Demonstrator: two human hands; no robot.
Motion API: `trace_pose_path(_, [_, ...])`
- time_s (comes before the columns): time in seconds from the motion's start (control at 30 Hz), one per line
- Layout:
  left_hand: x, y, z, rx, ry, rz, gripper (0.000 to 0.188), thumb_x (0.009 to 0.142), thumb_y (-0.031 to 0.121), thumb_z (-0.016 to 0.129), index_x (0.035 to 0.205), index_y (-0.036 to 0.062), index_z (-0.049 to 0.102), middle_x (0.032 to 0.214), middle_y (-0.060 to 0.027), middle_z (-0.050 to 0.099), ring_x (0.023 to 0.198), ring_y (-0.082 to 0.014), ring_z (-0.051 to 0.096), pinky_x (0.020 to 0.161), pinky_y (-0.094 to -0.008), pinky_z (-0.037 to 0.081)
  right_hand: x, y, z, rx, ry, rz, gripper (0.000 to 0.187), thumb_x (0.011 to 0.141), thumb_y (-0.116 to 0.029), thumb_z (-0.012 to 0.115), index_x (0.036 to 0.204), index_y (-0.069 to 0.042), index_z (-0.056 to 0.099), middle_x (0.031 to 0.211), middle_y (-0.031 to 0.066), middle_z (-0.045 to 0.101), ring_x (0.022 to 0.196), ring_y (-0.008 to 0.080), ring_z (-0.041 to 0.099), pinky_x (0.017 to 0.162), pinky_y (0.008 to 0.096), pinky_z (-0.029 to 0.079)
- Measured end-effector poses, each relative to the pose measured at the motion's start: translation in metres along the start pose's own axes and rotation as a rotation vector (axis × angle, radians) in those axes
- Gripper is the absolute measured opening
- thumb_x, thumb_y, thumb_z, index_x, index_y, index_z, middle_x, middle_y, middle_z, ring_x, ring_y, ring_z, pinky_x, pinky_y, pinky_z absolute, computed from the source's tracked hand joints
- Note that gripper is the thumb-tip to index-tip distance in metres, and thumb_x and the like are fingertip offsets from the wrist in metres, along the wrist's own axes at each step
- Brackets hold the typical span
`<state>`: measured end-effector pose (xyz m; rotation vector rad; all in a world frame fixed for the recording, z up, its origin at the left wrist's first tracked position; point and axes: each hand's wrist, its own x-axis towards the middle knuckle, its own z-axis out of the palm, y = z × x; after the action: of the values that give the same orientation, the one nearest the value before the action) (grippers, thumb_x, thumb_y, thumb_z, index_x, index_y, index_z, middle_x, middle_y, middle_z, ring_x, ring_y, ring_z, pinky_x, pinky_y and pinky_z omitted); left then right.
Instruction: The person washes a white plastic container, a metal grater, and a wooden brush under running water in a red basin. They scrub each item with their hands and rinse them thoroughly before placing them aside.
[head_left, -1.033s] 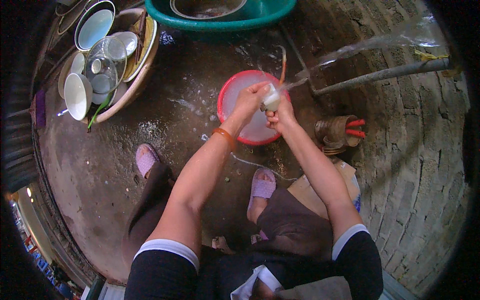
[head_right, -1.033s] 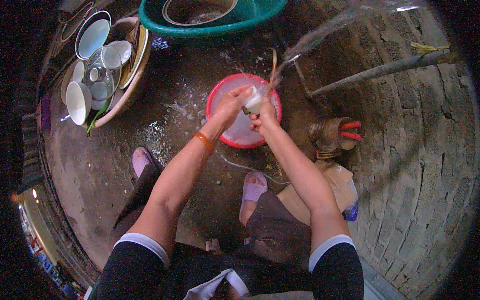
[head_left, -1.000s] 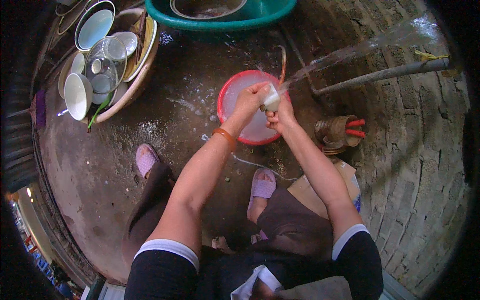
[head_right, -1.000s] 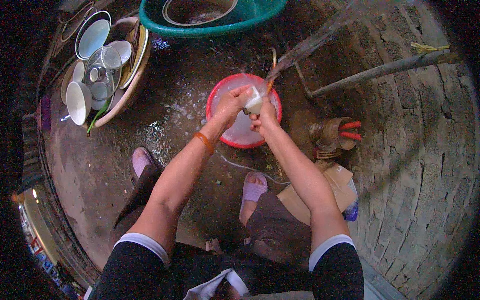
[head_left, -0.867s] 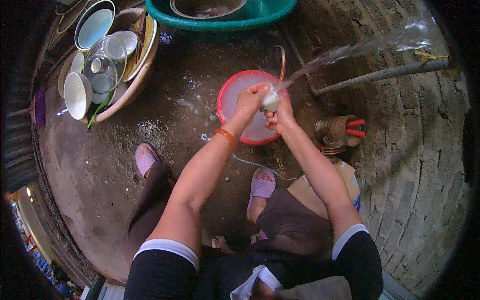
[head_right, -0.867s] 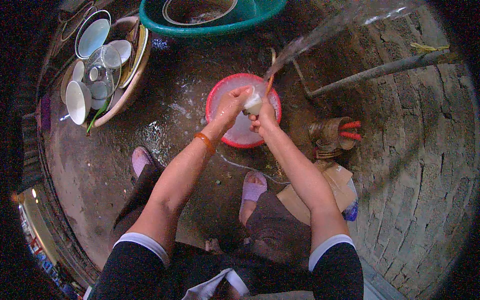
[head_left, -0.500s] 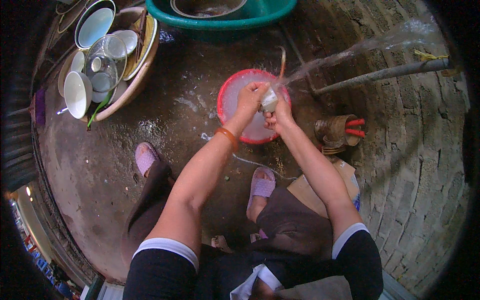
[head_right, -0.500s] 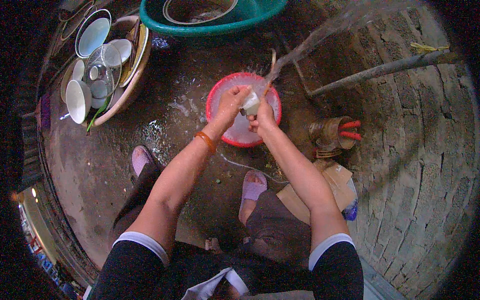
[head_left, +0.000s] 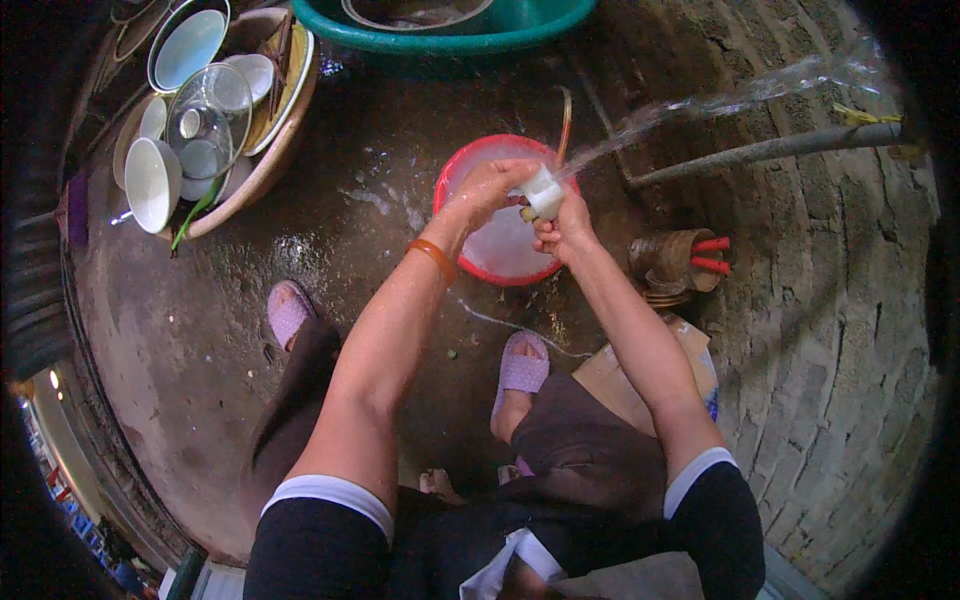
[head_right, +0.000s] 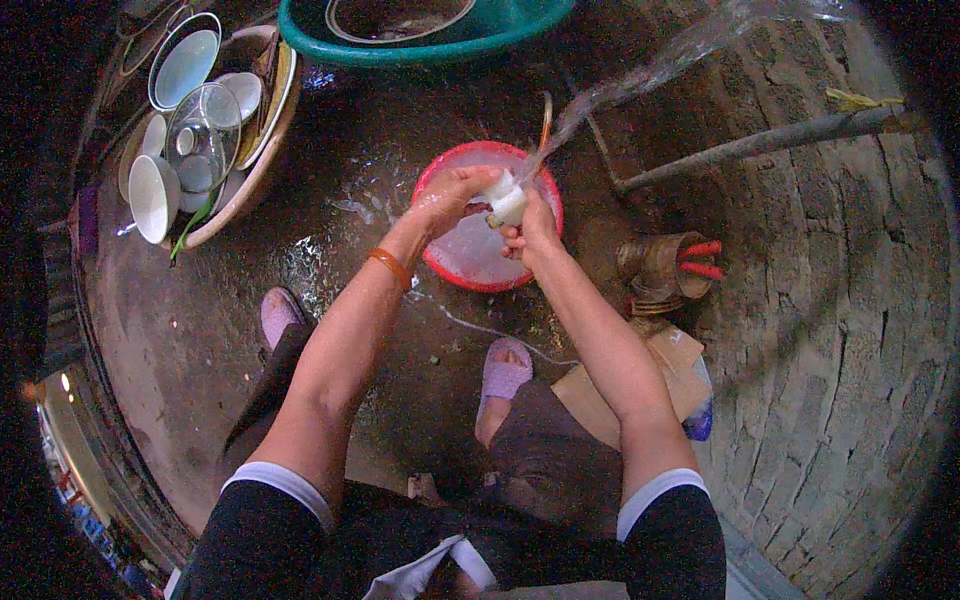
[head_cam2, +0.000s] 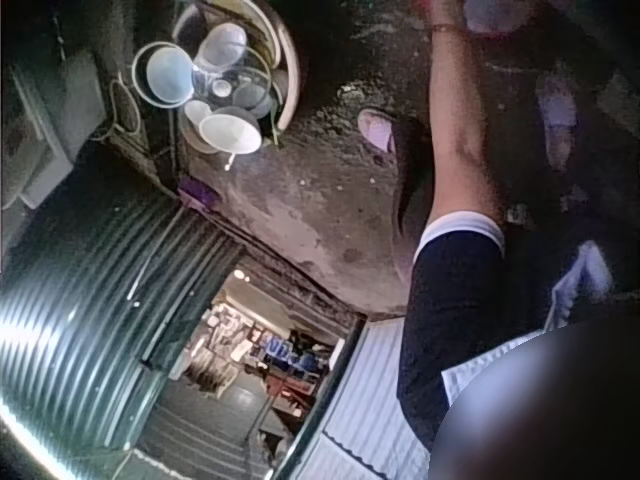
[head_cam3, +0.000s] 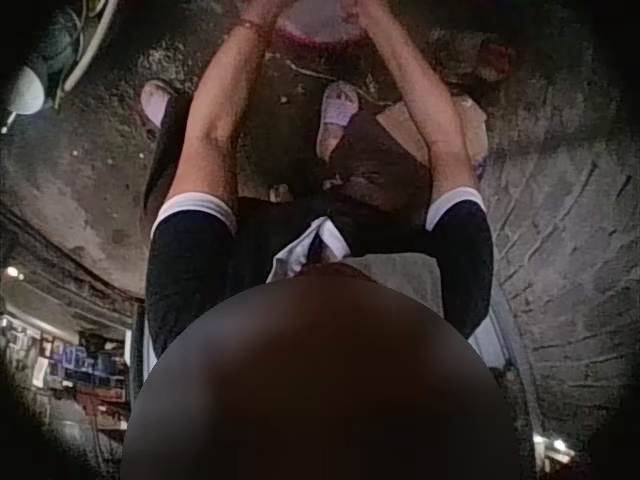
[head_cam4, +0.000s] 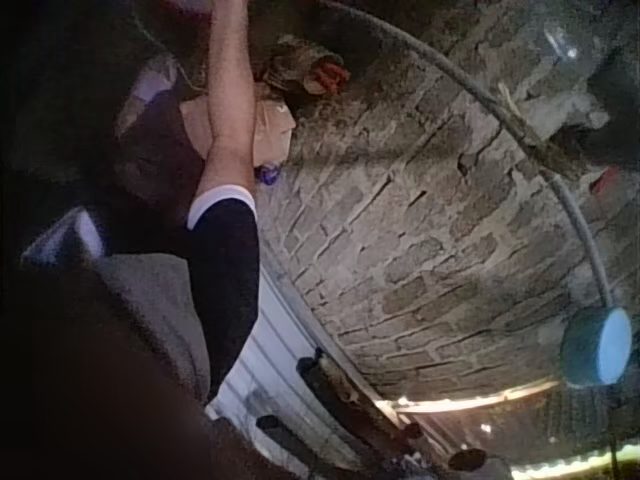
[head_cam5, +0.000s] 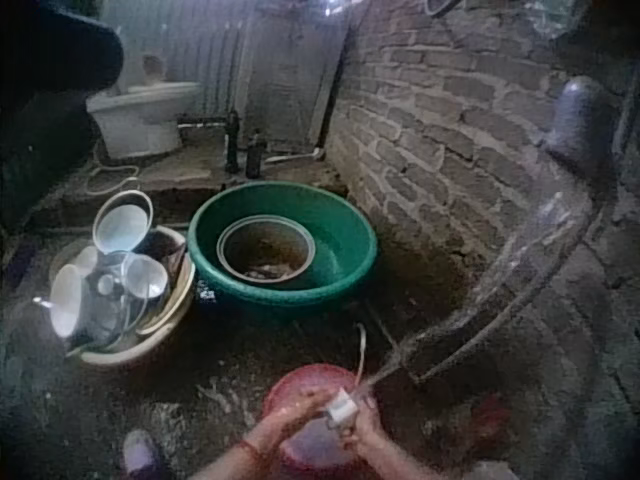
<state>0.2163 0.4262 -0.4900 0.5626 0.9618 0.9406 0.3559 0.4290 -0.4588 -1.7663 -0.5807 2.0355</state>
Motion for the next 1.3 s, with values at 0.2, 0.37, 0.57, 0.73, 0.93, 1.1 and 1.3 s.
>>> trace_pose_path(0.2, [0.004, -0.002, 0.001, 0.044, -0.041, 0.049, 0.026, 0.083, 0.023, 0.055, 0.103, 0.0062, 0.057, 0.098, -0.0029, 0.058, 0.088, -0.0130, 0.055, 0.081, -0.0289, 0.043, 0.002, 0.000, -0.003, -0.030, -0.022, -0.014, 0.047, 0.086, -0.049, 0.024, 0.083, -0.011, 0.051, 0.047, -0.0016, 0.036, 0.031, 0.0073, 0.021, 0.039, 0.0280, 0.031])
trace_pose_path(0.37, [0.004, -0.009, 0.004, 0.079, -0.078, 0.116, 0.031, 0.080, 0.017, 0.058, 0.108, 0.0036, 0.053, 0.097, -0.0035, 0.058, 0.088, -0.0130, 0.054, 0.080, -0.0281, 0.043, 0.000, -0.002, -0.001, 0.012, 0.036, -0.034, 0.044, 0.086, -0.048, 0.025, 0.078, -0.012, 0.049, 0.047, -0.0017, 0.036, 0.031, 0.0076, 0.022, 0.039, 0.0285, 0.030])
trace_pose_path(0.57, [0.005, -0.008, 0.007, 0.192, -0.026, 0.187, 0.029, 0.075, 0.010, 0.060, 0.102, 0.0018, 0.053, 0.095, -0.0045, 0.058, 0.086, -0.0151, 0.055, 0.077, -0.0279, 0.044, 0.001, 0.000, -0.001, -0.014, 0.012, -0.035, 0.042, 0.086, -0.048, 0.027, 0.078, -0.013, 0.048, 0.045, -0.0022, 0.035, 0.031, 0.0076, 0.022, 0.039, 0.0287, 0.030])
trace_pose_path(0.73, [0.002, 0.004, 0.006, 0.818, 0.066, 0.427, 0.027, 0.070, 0.009, 0.061, 0.096, 0.0032, 0.055, 0.084, -0.0072, 0.060, 0.077, -0.0164, 0.057, 0.070, -0.0295, 0.044, 0.004, 0.003, -0.004, -0.065, 0.044, -0.021, 0.043, 0.085, -0.050, 0.027, 0.075, -0.014, 0.048, 0.045, -0.0028, 0.034, 0.031, 0.0077, 0.022, 0.039, 0.0291, 0.030])
trace_pose_path(0.93, [-0.005, 0.002, 0.009, 0.819, 0.167, 0.450, 0.026, 0.069, 0.011, 0.061, 0.094, 0.0031, 0.057, 0.080, -0.0073, 0.061, 0.072, -0.0150, 0.057, 0.065, -0.0300, 0.045, 0.008, 0.002, -0.008, -0.151, 0.049, -0.026, 0.046, 0.085, -0.054, 0.027, 0.077, -0.014, 0.048, 0.045, -0.0044, 0.032, 0.031, 0.0068, 0.021, 0.040, 0.0275, 0.031])
trace_pose_path(1.1, [-0.001, -0.007, 0.002, 0.456, 0.123, 0.165, 0.025, 0.075, 0.015, 0.060, 0.095, 0.0010, 0.057, 0.082, -0.0048, 0.060, 0.074, -0.0127, 0.057, 0.065, -0.0270, 0.046, 0.010, 0.008, -0.008, -0.032, 0.082, -0.140, 0.045, 0.082, -0.056, 0.036, 0.077, -0.013, 0.049, 0.050, -0.0049, 0.034, 0.036, 0.0046, 0.026, 0.044, 0.0267, 0.034])
trace_pose_path(1.3, [0.001, -0.026, 0.000, 0.095, 0.183, 0.054, 0.027, 0.080, 0.019, 0.058, 0.095, -0.0030, 0.055, 0.083, -0.0074, 0.059, 0.073, -0.0125, 0.057, 0.065, -0.0252, 0.048, 0.013, 0.019, 0.002, -0.003, 0.226, -0.322, 0.038, 0.083, -0.048, 0.047, 0.085, -0.010, 0.052, 0.057, -0.0034, 0.042, 0.047, 0.0065, 0.039, 0.048, 0.0262, 0.038])
